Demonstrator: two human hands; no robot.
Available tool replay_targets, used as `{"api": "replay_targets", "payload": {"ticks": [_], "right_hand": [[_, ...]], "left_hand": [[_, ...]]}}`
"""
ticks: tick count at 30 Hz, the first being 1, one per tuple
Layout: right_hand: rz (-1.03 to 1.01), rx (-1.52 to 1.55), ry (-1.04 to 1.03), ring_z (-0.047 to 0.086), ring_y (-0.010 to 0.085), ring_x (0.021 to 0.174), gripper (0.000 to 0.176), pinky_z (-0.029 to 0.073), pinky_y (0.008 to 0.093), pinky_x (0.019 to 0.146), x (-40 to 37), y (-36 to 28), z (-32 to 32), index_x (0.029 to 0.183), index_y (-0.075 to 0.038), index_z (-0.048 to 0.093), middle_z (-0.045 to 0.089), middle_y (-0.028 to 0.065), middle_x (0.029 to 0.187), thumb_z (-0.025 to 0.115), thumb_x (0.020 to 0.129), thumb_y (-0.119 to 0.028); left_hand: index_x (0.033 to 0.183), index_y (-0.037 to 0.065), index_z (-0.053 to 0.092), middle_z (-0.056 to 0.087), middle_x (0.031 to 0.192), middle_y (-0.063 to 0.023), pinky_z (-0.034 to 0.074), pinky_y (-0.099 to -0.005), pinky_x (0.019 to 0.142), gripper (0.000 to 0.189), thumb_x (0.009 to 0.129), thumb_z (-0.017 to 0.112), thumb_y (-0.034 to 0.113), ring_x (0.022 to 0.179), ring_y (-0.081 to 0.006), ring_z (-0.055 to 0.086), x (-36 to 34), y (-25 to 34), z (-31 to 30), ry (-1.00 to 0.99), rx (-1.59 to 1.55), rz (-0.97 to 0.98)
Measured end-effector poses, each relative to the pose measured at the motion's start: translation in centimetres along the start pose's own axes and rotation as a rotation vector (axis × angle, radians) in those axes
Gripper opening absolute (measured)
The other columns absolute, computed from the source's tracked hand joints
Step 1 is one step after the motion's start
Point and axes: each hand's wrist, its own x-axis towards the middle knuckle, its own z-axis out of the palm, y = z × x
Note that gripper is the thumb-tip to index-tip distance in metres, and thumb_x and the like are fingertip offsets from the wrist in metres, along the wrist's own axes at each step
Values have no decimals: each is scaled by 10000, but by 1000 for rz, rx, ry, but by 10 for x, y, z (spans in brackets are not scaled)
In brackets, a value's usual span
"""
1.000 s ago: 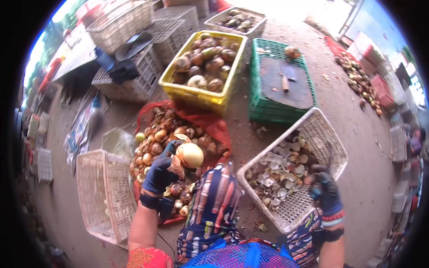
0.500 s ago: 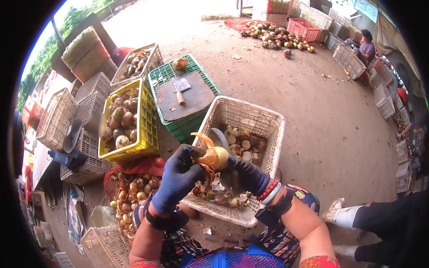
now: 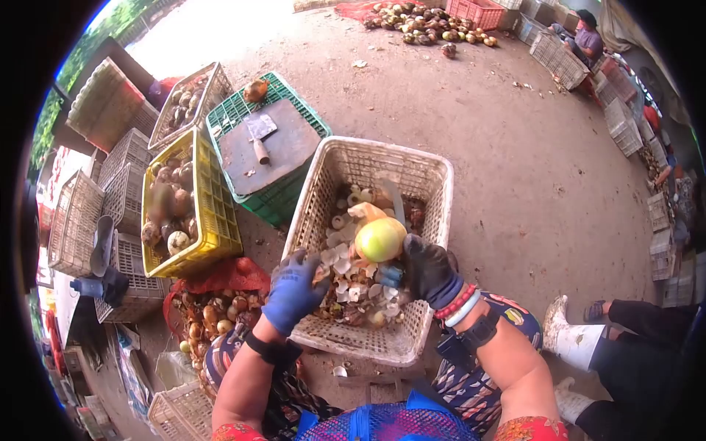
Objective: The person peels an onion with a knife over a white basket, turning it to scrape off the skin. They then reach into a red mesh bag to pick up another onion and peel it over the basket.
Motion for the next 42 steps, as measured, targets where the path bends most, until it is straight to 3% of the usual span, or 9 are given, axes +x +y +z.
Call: {"api": "replay_targets", "payload": {"ticks": [4,6,9,12,22,26,31,34,42], "right_hand": [[-85,-219,144,507,95,644,817,467,291,623,3,23,-12,1541,-160,294,626,52,1035,761,877,-248],[-134,-457,174,604,125,830,849,538,309,809,7,27,7,1524,-197,299,595,58,1141,798,837,-173],[-511,-831,152,519,140,1136,707,469,312,971,24,50,22,1348,-70,442,535,64,1215,866,784,-109],[-613,-1053,46,530,164,1111,741,465,318,963,33,47,23,1332,-81,460,537,61,1193,902,739,-141],[-829,-1542,57,603,255,1065,586,495,353,918,31,35,64,1222,-74,591,609,125,1138,897,730,-168],[-537,-1209,178,658,281,958,395,518,341,856,34,40,48,1179,-68,647,672,121,1000,800,820,-130],[-408,-1165,405,688,308,885,311,535,358,814,37,33,29,1142,-42,657,706,159,942,727,883,-198],[-432,-1917,466,691,312,863,412,546,381,770,29,29,2,1124,-15,649,697,187,971,751,872,-324],[38,-1254,302,671,214,890,412,531,330,802,30,7,10,1160,-27,668,694,102,1009,779,855,-280]], "left_hand": [[1263,25,549,674,1019,-98,542,-300,761,457,1028,542,417,855,-185,685,9,12,-1,-251,-1674,-413],[1295,49,546,692,967,-84,542,-293,732,489,1031,521,459,839,-172,683,4,25,2,-165,-1583,-169],[860,78,744,691,904,-115,535,-373,688,152,748,780,174,799,-286,674,4,39,-18,-79,-1449,-185],[929,89,733,700,902,-108,527,-392,671,213,757,784,202,790,-277,677,3,26,0,126,-837,161],[1098,37,677,667,1095,-129,508,-372,893,359,767,812,81,1019,-286,645,5,23,-18,196,-1066,100],[1195,32,622,673,1112,-101,527,-368,903,471,767,808,94,1017,-250,655,6,33,-16,98,-1783,-410],[1138,30,653,679,1102,-90,538,-309,865,497,681,847,3,980,-196,662,-1,12,-35,332,-1240,-63],[1193,30,604,684,1077,-134,570,-367,806,414,878,618,298,905,-245,682,-5,-2,-29,206,-1222,-124],[1281,36,554,683,1058,-138,574,-402,836,488,933,610,373,927,-280,682,-5,-13,-27,103,-2004,-481]]}}
